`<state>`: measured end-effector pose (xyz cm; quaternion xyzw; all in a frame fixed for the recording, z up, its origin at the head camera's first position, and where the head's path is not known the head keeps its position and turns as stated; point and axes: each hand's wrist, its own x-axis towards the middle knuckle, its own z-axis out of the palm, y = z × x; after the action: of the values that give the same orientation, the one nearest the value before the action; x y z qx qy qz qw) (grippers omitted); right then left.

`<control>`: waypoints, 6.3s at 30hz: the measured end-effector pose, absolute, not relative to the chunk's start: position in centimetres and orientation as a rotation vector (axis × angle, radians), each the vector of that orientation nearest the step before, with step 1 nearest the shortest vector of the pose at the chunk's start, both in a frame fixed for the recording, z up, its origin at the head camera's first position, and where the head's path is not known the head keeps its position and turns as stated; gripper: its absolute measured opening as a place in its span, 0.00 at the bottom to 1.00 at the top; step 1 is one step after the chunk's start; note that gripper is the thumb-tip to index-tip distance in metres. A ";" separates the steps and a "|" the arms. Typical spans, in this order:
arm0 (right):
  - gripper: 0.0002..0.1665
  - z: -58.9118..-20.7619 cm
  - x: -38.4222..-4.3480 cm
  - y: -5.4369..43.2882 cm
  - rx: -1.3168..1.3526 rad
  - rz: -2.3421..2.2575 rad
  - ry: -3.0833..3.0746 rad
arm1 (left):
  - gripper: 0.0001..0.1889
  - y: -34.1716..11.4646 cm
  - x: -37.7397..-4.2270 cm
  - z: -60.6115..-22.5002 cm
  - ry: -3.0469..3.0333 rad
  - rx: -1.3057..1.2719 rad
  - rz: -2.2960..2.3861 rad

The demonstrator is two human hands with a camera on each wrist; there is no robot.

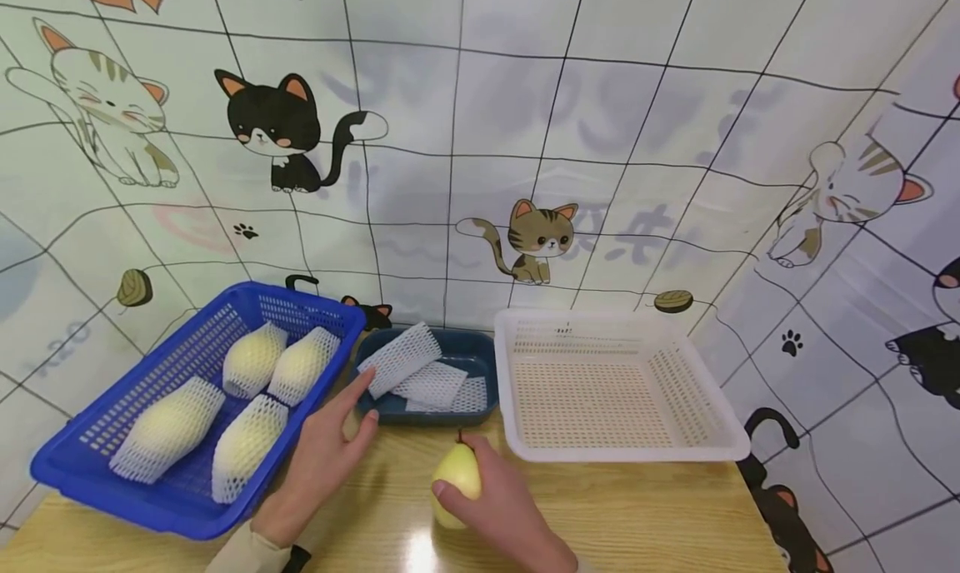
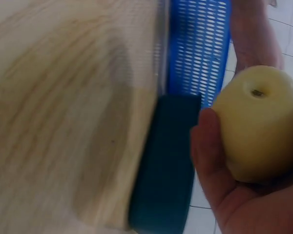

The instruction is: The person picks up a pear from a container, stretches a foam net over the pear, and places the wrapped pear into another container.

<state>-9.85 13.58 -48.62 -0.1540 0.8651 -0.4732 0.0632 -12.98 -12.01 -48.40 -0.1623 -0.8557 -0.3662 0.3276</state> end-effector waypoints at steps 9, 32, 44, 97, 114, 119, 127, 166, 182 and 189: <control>0.47 -49.9 -10.7 11.6 -0.487 -1.162 2.689 | 0.27 -12.5 -12.9 -48.8 -2.252 -0.392 -0.945; 0.49 -50.8 -10.7 8.7 -0.467 -0.862 2.843 | 0.21 -12.7 -12.7 -49.5 -2.242 -0.384 -0.969; 0.57 -50.4 -9.6 9.3 -0.426 -0.912 2.699 | 0.20 -12.6 -12.7 -49.6 -2.265 -0.377 -0.972; 0.30 -47.1 -12.4 16.7 -0.931 -0.944 3.443 | 0.31 -11.1 -21.4 -50.8 -2.584 -0.330 -0.384; 0.29 -47.0 -12.1 16.8 -0.877 -0.971 3.404 | 0.29 -10.8 -21.1 -50.4 -2.469 -0.374 -0.672; 0.27 -46.7 -12.0 16.6 -1.017 -0.968 3.437 | 0.29 -10.1 -19.4 -48.1 -2.402 -0.167 -1.329; 0.30 -45.9 -11.6 15.6 -1.272 -1.148 3.395 | 0.26 -9.6 -16.7 -45.4 -2.081 0.095 -2.096; 0.29 -46.4 -11.4 11.1 -1.181 -1.539 2.985 | 0.16 -7.7 -10.5 -45.4 -1.531 -0.370 -2.749; 0.13 -46.4 -11.1 11.4 -0.670 -1.957 2.556 | 0.27 -7.0 -10.2 -46.6 -1.918 -0.290 -2.457; 0.09 -46.3 -11.1 11.3 -0.388 -2.037 2.478 | 0.19 -6.2 -10.1 -46.8 -1.969 -0.203 -2.364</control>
<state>-11.10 11.29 -46.33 -0.1201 0.7662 -0.6297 -0.0448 -10.09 -6.22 -46.76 -0.0658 -0.6383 -0.7664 0.0291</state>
